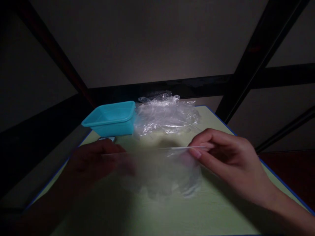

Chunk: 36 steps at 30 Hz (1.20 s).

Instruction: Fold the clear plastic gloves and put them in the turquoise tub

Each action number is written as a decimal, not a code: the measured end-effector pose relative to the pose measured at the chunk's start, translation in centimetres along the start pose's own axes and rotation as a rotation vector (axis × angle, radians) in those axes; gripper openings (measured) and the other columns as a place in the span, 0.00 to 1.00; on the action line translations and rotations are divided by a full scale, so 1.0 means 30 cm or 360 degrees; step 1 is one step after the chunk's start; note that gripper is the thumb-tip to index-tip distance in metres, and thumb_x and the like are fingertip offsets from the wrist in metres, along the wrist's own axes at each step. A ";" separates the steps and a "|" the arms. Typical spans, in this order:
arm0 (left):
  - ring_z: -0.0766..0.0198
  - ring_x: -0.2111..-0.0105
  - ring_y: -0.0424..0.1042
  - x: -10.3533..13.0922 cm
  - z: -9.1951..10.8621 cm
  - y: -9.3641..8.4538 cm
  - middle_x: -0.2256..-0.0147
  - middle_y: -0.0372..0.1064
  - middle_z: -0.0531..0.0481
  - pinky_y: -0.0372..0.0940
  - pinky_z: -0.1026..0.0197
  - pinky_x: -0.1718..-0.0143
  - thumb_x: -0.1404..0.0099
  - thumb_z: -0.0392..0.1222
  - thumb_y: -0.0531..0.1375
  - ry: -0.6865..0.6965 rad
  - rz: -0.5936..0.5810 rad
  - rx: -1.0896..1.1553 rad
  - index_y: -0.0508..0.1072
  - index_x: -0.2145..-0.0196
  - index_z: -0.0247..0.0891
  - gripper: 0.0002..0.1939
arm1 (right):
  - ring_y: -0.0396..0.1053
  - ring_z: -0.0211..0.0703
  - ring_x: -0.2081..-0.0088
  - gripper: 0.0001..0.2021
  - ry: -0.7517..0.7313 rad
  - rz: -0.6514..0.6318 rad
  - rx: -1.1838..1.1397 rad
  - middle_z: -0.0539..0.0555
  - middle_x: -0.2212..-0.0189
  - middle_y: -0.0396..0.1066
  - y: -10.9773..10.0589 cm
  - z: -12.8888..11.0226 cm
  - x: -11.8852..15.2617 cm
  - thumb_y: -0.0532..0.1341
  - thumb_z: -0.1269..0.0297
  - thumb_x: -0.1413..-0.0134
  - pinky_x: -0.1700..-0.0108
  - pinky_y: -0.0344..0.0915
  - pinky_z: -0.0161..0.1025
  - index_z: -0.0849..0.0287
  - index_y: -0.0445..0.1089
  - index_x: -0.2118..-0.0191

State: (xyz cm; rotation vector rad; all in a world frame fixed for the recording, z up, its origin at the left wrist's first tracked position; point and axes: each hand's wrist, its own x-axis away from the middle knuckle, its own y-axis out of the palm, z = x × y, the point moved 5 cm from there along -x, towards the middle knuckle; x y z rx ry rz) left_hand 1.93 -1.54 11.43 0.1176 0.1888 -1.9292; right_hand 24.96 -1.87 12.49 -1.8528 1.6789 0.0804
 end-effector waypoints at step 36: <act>0.66 0.76 0.74 -0.094 -0.343 -0.093 0.78 0.72 0.55 0.66 0.65 0.73 0.42 0.34 0.54 -0.0717 0.0482 -0.0010 0.57 0.64 0.37 0.09 | 0.67 0.34 0.77 0.07 0.0850 -0.0569 -0.0405 0.48 0.78 0.68 0.132 0.393 -0.014 0.64 0.63 0.55 0.72 0.68 0.35 0.62 0.72 0.71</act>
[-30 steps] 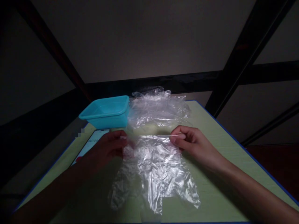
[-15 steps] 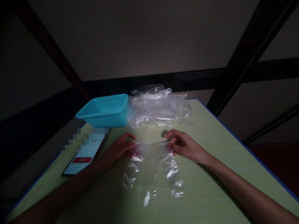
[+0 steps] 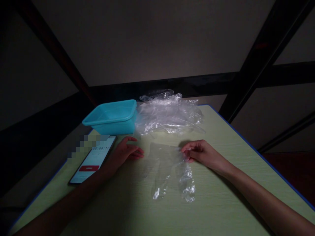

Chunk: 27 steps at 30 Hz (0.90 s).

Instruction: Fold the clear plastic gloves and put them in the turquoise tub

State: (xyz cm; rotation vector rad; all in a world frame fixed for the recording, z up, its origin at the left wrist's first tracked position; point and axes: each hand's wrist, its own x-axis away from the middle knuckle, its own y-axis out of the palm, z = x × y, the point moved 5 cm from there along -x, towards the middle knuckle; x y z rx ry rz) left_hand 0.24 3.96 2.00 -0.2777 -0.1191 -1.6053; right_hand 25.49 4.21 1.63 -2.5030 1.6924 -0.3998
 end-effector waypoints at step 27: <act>0.64 0.77 0.73 0.002 0.038 -0.054 0.77 0.71 0.56 0.64 0.65 0.77 0.47 0.39 0.57 0.0394 0.0220 -0.0015 0.60 0.65 0.37 0.11 | 0.35 0.58 0.36 0.49 -0.0748 -0.0856 0.1584 0.59 0.36 0.42 0.170 -0.051 -0.040 0.62 0.42 0.59 0.40 0.30 0.64 0.54 0.40 0.36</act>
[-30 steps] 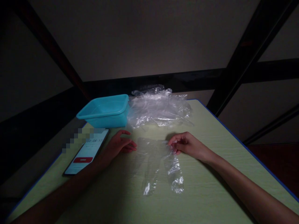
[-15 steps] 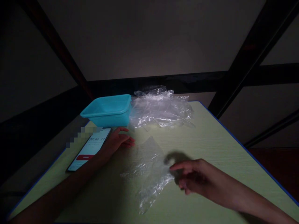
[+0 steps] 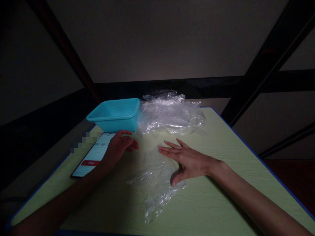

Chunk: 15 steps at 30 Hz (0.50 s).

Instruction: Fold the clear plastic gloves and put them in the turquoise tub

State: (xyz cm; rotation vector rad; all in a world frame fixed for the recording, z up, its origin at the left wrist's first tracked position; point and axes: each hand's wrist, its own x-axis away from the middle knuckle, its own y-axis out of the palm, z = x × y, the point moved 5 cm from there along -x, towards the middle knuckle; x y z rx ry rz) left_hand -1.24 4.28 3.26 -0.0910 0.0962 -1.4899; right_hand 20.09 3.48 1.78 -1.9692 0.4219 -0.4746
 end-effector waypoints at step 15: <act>0.65 0.76 0.72 0.012 0.006 0.003 0.76 0.71 0.55 0.64 0.65 0.77 0.47 0.41 0.57 0.0056 -0.0072 -0.0071 0.60 0.65 0.38 0.12 | 0.37 0.60 0.36 0.46 0.0210 0.0212 0.0075 0.61 0.36 0.41 0.006 0.043 0.084 0.57 0.39 0.54 0.41 0.32 0.66 0.57 0.41 0.36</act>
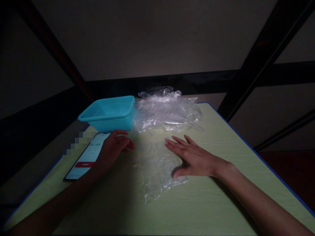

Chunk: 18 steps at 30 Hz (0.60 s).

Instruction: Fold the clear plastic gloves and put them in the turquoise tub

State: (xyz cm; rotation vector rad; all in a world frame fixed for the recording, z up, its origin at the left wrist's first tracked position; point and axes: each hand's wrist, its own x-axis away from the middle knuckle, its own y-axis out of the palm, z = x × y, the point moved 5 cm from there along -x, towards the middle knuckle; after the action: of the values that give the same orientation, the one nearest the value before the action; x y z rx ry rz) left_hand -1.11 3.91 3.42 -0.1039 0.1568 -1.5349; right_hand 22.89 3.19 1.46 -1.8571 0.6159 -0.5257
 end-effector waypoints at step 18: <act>0.62 0.63 0.70 0.124 -0.049 0.158 0.66 0.69 0.47 0.63 0.60 0.60 0.45 0.44 0.61 -0.0156 -0.0670 0.0307 0.61 0.64 0.37 0.15 | 0.54 0.51 0.40 0.33 -0.0397 -0.0036 -0.0172 0.66 0.41 0.55 -0.027 -0.165 -0.001 0.55 0.50 0.44 0.41 0.55 0.48 0.69 0.55 0.40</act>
State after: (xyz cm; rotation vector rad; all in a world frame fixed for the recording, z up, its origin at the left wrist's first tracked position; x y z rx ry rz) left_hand 3.43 0.41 1.04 -0.0610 -0.0989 -1.9518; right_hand 19.96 -0.04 3.92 -1.9949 0.4638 -0.2733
